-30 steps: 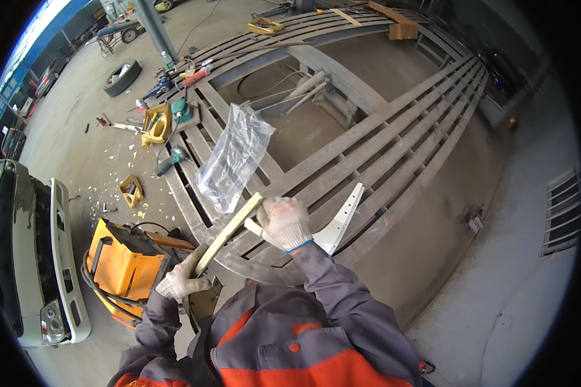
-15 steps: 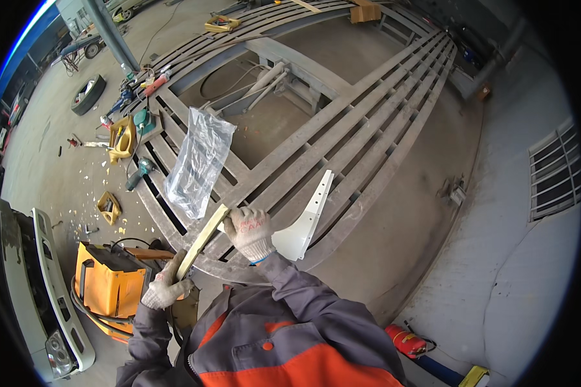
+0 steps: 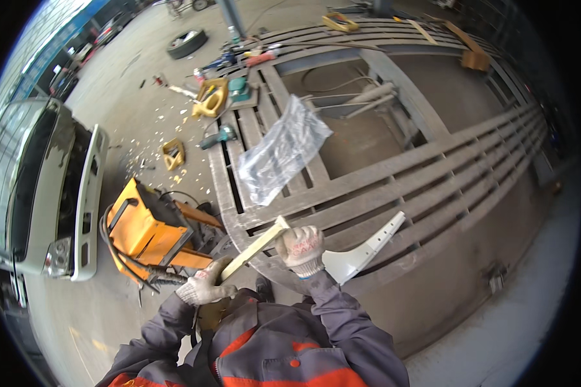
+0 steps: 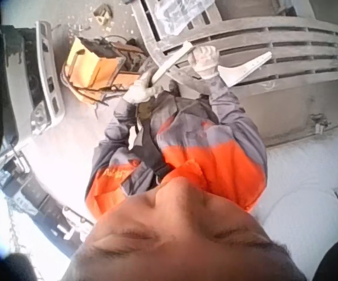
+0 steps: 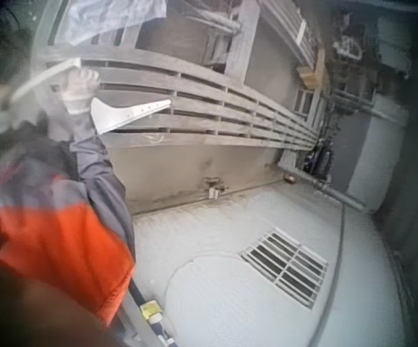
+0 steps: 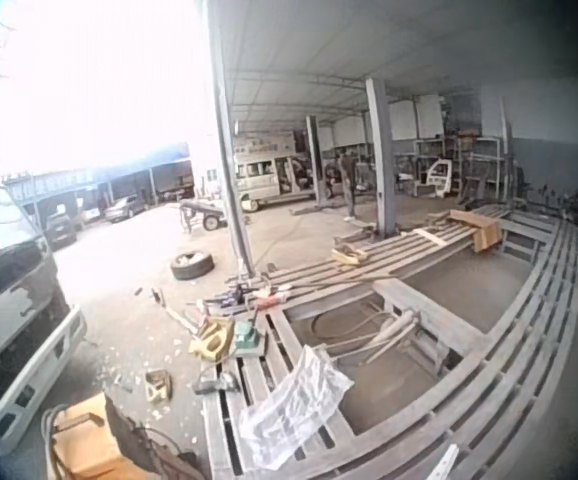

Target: The person installs a white plastic bumper onto the front of a white truck, aligning it with the headlight and body panels. They then remove the bumper and use pliers to strip a rubber seal from a metal bracket on a wooden pallet.

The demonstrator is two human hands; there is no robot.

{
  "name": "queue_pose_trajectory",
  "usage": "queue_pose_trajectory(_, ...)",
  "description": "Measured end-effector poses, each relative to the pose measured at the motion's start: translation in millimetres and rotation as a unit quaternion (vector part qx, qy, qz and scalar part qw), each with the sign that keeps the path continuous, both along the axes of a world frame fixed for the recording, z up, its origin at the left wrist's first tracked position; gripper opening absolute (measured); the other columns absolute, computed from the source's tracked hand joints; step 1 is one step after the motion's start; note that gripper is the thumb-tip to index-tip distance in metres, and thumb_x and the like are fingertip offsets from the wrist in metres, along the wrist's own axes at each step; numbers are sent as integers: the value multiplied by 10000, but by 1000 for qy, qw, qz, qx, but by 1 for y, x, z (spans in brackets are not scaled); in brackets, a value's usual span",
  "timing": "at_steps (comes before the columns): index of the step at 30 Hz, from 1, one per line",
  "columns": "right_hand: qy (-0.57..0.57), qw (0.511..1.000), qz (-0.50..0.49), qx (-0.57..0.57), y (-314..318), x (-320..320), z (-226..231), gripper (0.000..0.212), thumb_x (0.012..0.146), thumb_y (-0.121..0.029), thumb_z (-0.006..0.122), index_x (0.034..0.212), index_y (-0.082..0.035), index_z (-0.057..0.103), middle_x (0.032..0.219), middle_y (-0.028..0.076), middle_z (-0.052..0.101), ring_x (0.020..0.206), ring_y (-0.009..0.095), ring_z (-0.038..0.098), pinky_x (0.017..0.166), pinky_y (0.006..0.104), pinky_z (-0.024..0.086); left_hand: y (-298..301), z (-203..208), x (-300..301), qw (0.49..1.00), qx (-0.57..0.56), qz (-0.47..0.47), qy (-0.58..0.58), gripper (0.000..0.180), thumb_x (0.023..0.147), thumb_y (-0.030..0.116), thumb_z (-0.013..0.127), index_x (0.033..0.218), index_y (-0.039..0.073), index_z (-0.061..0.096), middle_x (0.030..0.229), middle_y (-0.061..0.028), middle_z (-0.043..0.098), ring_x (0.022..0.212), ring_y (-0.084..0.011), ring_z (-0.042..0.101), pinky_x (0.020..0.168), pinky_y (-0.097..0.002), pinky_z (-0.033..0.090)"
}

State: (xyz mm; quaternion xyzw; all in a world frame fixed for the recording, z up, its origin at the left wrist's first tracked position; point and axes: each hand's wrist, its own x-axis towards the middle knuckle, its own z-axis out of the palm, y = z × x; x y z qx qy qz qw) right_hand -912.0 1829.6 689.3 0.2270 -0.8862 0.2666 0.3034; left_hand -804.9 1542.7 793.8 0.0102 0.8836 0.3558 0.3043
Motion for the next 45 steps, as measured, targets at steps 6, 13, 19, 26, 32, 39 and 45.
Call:
queue_pose_trajectory(6, 16, 994, 89, 66, -65, -9, 30, 291, 892, -411, 682, 870, -123, 646, 835, 94, 601, 804, 315, 600, 733, 500, 463, -62, -14, 21, 993, 96, 49, 46, 860, 890, 441, 743, 1552, -6, 422, 1416, -288, 590, 1344, -389, 574, 1106, -429, 459)
queue_pose_trajectory(13, -91, 985, 150, 0, -218, 27, 24, 182, 951, -270, 671, 931, -91, 694, 841, 131, 682, 754, 371, 649, 707, 500, 498, -212, 8, 59, 995, 57, 80, 35, 829, 909, 442, 683, 1569, 17, 416, 1461, -263, 578, 1375, -391, 556, 1129, -430, 448)
queue_pose_trajectory(19, -202, 946, 249, -40, -340, 60, 22, 214, 982, -233, 656, 985, -39, 746, 899, 179, 745, 827, 398, 716, 765, 481, 571, -317, -12, 153, 980, 71, 188, -3, 883, 886, 430, 717, 1599, 26, 386, 1465, -284, 573, 1371, -399, 563, 1130, -441, 452)
queue_pose_trajectory(26, -398, 866, 297, -65, -421, 55, 11, 243, 1030, -194, 604, 987, 6, 736, 812, 149, 721, 724, 267, 723, 715, 389, 574, -341, -67, 289, 933, 76, 341, -83, 841, 843, 410, 733, 1575, 96, 463, 1452, -224, 618, 1362, -366, 581, 1118, -430, 467)
queue_pose_trajectory(32, -456, 804, 370, -93, -527, 59, -24, 246, 1054, -192, 582, 1028, 16, 711, 759, 76, 681, 671, 148, 655, 636, 320, 527, -296, -94, 453, 805, -54, 579, -121, 924, 771, 392, 744, 1593, 120, 423, 1426, -261, 613, 1359, -386, 579, 1121, -450, 473)
queue_pose_trajectory(39, -426, 765, 453, -168, -673, 143, 36, 249, 1051, -180, 559, 1044, 12, 717, 725, 49, 648, 634, 109, 582, 580, 279, 463, -241, -219, 580, 603, -40, 759, -241, 976, 753, 376, 774, 1612, 119, 388, 1387, -287, 647, 1322, -423, 618, 1106, -457, 491)
queue_pose_trajectory(45, -419, 758, 497, -61, -793, 261, -16, 249, 1041, -194, 596, 1007, 12, 732, 841, 141, 726, 770, 244, 695, 738, 364, 548, -303, -289, 708, 512, 29, 807, -293, 893, 765, 387, 797, 1543, 78, 484, 1356, -282, 665, 1305, -400, 636, 1093, -456, 503)
